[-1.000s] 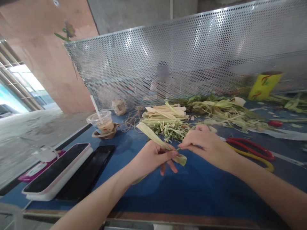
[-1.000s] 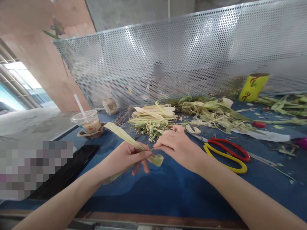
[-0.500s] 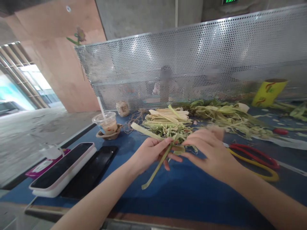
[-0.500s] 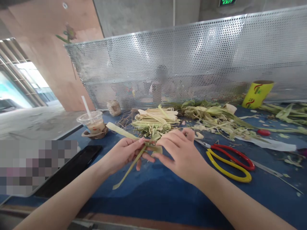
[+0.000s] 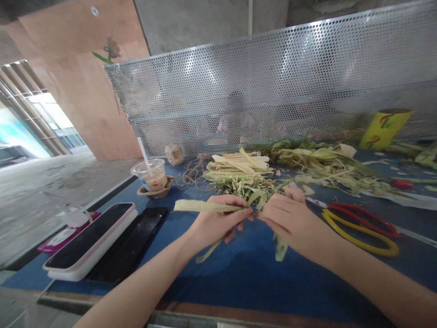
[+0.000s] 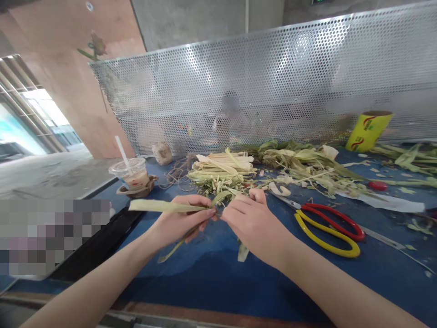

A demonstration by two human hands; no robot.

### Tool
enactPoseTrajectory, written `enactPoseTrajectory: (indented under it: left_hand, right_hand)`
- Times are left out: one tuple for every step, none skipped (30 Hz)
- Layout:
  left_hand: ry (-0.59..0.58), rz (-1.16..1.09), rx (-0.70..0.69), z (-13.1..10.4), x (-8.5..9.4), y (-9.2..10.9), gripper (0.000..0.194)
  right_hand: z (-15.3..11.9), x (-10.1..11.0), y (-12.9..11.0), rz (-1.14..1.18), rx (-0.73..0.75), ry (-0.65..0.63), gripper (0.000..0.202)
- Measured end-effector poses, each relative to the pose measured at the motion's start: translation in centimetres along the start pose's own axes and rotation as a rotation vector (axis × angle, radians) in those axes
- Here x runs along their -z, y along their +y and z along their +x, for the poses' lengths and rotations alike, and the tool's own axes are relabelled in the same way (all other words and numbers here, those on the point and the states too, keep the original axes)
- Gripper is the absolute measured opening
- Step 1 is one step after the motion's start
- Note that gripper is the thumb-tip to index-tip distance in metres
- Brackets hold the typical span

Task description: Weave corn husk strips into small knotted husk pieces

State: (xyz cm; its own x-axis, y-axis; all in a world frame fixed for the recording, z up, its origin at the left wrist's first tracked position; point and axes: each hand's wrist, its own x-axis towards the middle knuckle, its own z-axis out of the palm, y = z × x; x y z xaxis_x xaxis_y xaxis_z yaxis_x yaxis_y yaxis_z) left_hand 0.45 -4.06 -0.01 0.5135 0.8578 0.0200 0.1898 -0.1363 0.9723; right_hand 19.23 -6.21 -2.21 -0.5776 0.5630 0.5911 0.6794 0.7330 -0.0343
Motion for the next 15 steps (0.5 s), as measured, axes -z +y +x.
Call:
enactPoseTrajectory:
  left_hand:
    - [-0.017, 0.007, 0.004, 0.0, 0.0, 0.1, 0.026]
    - [-0.031, 0.003, 0.012, 0.0, 0.1, 0.1, 0.026]
    - [-0.031, -0.013, 0.018, 0.1, 0.1, 0.1, 0.026]
    - [-0.020, -0.035, 0.019, 0.2, 0.1, 0.1, 0.025]
    - [0.003, -0.055, 0.006, 0.4, 0.1, 0.0, 0.024]
    - [0.033, -0.062, -0.018, 0.5, 0.2, -0.1, 0.023]
    - [0.069, -0.059, -0.052, 0.7, 0.3, -0.3, 0.022]
    - [0.101, -0.049, -0.087, 0.8, 0.4, -0.4, 0.022]
    - [0.122, -0.041, -0.115, 0.8, 0.4, -0.4, 0.023]
    - [0.131, -0.044, -0.132, 0.9, 0.5, -0.5, 0.025]
    - [0.134, -0.064, -0.141, 0.9, 0.5, -0.5, 0.027]
    - [0.128, -0.099, -0.139, 0.8, 0.4, -0.5, 0.029]
    - [0.116, -0.136, -0.134, 0.8, 0.3, -0.4, 0.031]
    - [0.104, -0.167, -0.129, 0.7, 0.1, -0.4, 0.032]
    - [0.093, -0.191, -0.121, 0.7, -0.2, -0.4, 0.033]
  right_hand:
    - [0.0, -0.1, 0.1, 0.007, 0.003, -0.007, 0.026]
    - [0.0, -0.1, 0.1, 0.013, 0.006, -0.010, 0.026]
    - [0.0, -0.2, 0.2, 0.022, 0.010, -0.009, 0.026]
    - [0.0, -0.1, 0.2, 0.036, 0.015, 0.000, 0.025]
    - [0.1, -0.1, 0.3, 0.053, 0.015, 0.015, 0.023]
    - [0.2, 0.0, 0.3, 0.063, 0.005, 0.045, 0.020]
    - [0.2, 0.1, 0.3, 0.057, -0.021, 0.098, 0.014]
    - [0.2, 0.3, 0.3, 0.028, -0.059, 0.178, 0.008]
    - [0.2, 0.5, 0.2, -0.017, -0.100, 0.266, 0.004]
    - [0.2, 0.7, 0.1, -0.062, -0.133, 0.349, 0.005]
    - [0.2, 0.9, -0.1, -0.091, -0.153, 0.402, 0.006]
    - [0.1, 0.9, -0.3, -0.094, -0.168, 0.408, 0.011]
    - [0.2, 0.9, -0.6, -0.069, -0.188, 0.360, 0.017]
    - [0.2, 0.8, -1.0, -0.027, -0.219, 0.276, 0.022]
    - [0.3, 0.6, -1.3, 0.020, -0.270, 0.176, 0.025]
